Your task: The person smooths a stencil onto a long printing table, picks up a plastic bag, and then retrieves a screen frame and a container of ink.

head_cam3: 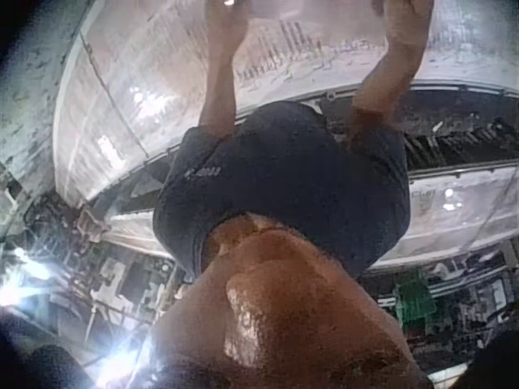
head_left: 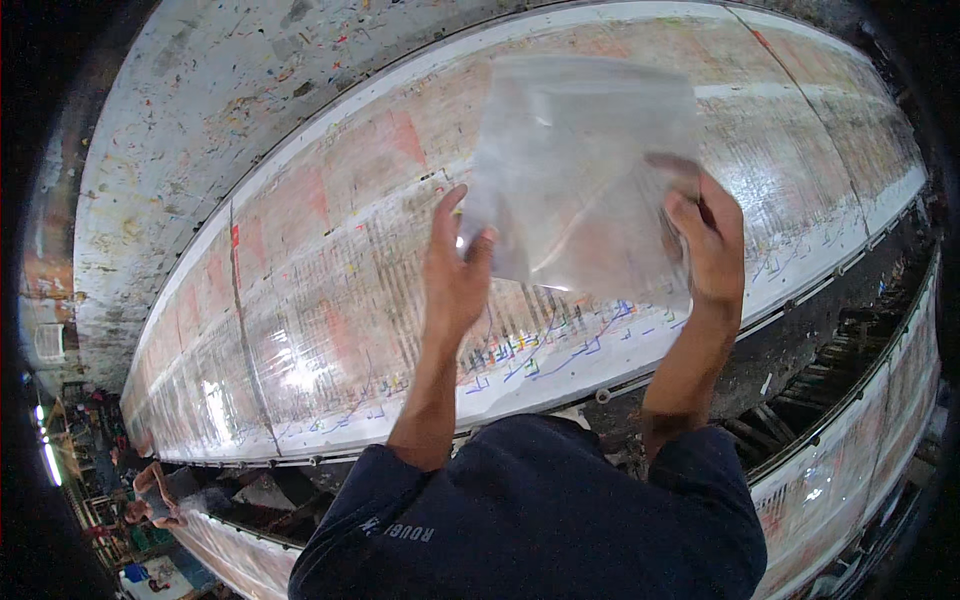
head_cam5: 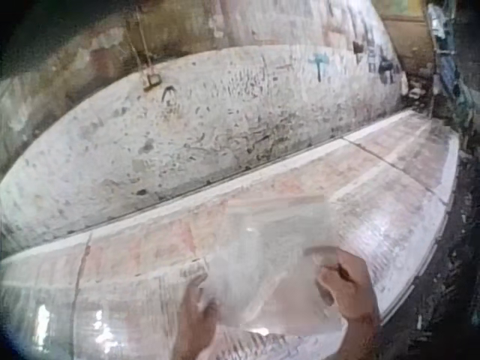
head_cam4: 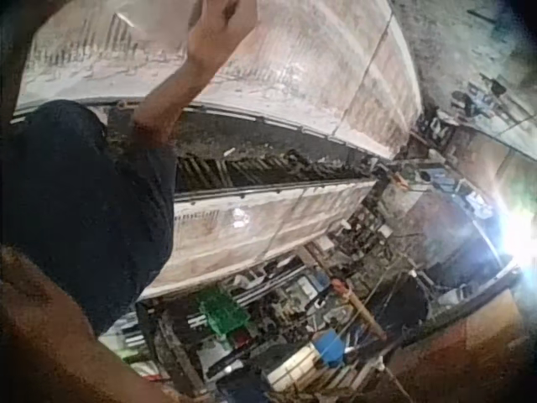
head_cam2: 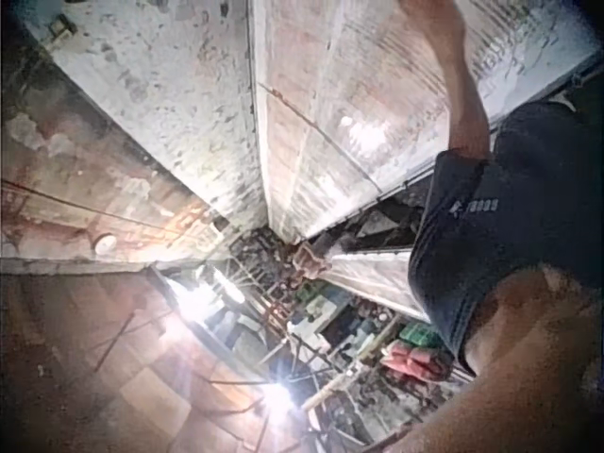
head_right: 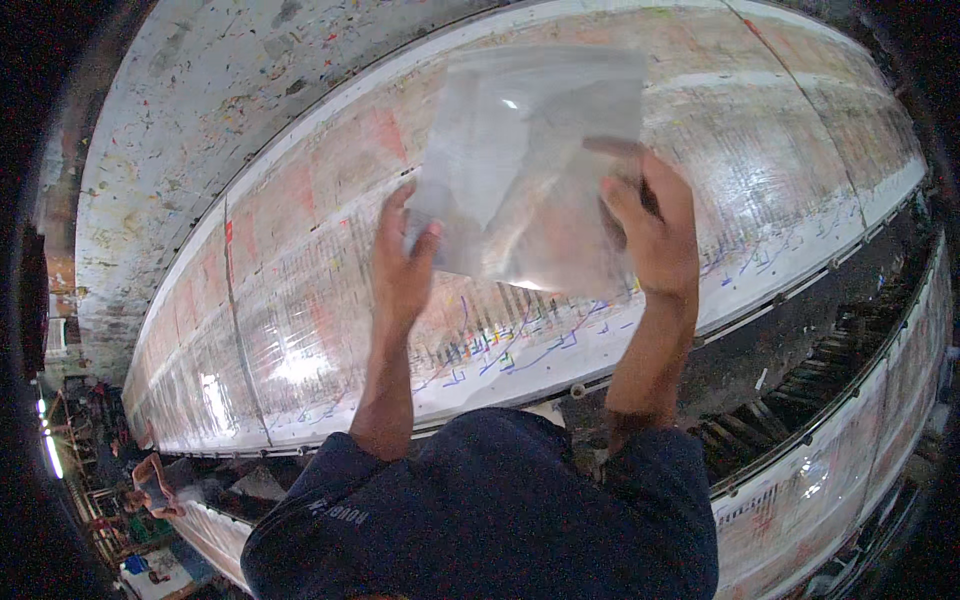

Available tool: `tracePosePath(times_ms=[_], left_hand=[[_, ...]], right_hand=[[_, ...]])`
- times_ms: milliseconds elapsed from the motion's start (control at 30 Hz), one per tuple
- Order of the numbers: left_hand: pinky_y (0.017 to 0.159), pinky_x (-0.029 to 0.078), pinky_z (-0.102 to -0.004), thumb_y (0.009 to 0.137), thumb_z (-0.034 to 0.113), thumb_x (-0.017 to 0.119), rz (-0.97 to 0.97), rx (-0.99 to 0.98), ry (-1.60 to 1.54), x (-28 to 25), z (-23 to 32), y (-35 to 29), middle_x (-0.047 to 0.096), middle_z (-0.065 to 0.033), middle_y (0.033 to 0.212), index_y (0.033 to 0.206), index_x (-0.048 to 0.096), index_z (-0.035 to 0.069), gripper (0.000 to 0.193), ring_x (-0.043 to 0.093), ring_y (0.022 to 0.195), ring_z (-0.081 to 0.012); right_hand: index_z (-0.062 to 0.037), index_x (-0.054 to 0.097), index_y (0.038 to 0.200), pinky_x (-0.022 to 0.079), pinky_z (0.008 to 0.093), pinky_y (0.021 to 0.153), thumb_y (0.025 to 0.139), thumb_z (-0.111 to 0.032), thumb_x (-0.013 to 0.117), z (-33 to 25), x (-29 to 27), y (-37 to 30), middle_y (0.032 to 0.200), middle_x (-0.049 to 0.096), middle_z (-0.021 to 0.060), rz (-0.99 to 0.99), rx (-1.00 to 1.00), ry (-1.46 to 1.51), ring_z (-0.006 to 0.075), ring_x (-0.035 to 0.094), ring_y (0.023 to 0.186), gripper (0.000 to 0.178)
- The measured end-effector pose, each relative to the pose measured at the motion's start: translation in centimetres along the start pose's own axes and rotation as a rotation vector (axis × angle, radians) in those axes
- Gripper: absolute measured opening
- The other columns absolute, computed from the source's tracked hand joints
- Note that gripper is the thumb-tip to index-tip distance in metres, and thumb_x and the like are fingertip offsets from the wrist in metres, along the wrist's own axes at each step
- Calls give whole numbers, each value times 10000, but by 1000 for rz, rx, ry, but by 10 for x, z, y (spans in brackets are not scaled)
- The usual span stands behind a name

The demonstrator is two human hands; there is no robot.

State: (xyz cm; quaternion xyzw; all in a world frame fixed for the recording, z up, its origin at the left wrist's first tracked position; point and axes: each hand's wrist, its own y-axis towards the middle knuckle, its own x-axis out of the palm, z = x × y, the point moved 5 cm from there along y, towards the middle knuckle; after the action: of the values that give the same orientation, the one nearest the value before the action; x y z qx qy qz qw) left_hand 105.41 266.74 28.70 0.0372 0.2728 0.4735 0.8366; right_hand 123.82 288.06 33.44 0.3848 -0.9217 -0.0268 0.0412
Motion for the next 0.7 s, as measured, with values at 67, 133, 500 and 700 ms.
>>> tracePosePath(times_ms=[67, 133, 500, 700], left_hand=[[1017, 487, -422, 980, 41, 581, -22, 31, 80, 35, -11, -17, 640, -290, 1191, 1435, 499, -22, 467, 639, 1146, -420], [995, 501, -445, 964, 14, 574, -82, -7, 81, 79, -43, -35, 628, -313, 1195, 1483, 456, -17, 533, 633, 1126, -461], [872, 562, -490, 924, 41, 585, -445, -166, 574, 176, -214, -168, 541, -241, 1264, 1515, 427, 28, 612, 644, 1057, -426], [887, 572, -468, 902, 97, 626, -440, -153, 637, 174, -203, -171, 501, -234, 1301, 1521, 413, 38, 658, 629, 1119, -409]], right_hand=[[4, 659, 1268, 351, 243, 500, 982, -98, 585, 30, -28, -20, 651, 460, -70, 70, -32, -25, 35, 414, 565, 313], [30, 612, 1320, 357, 232, 503, 980, -108, 608, 95, -54, -40, 694, 466, -63, 129, 89, 47, 36, 418, 584, 367], [79, 252, 1565, 515, 527, 939, 944, -199, 639, 366, -56, -185, 1189, 653, 341, 262, 654, -772, 476, 648, 1091, 783], [121, 194, 1567, 495, 516, 978, 924, -199, 658, 362, -49, -185, 1273, 608, 338, 233, 612, -876, 478, 616, 1141, 855]])
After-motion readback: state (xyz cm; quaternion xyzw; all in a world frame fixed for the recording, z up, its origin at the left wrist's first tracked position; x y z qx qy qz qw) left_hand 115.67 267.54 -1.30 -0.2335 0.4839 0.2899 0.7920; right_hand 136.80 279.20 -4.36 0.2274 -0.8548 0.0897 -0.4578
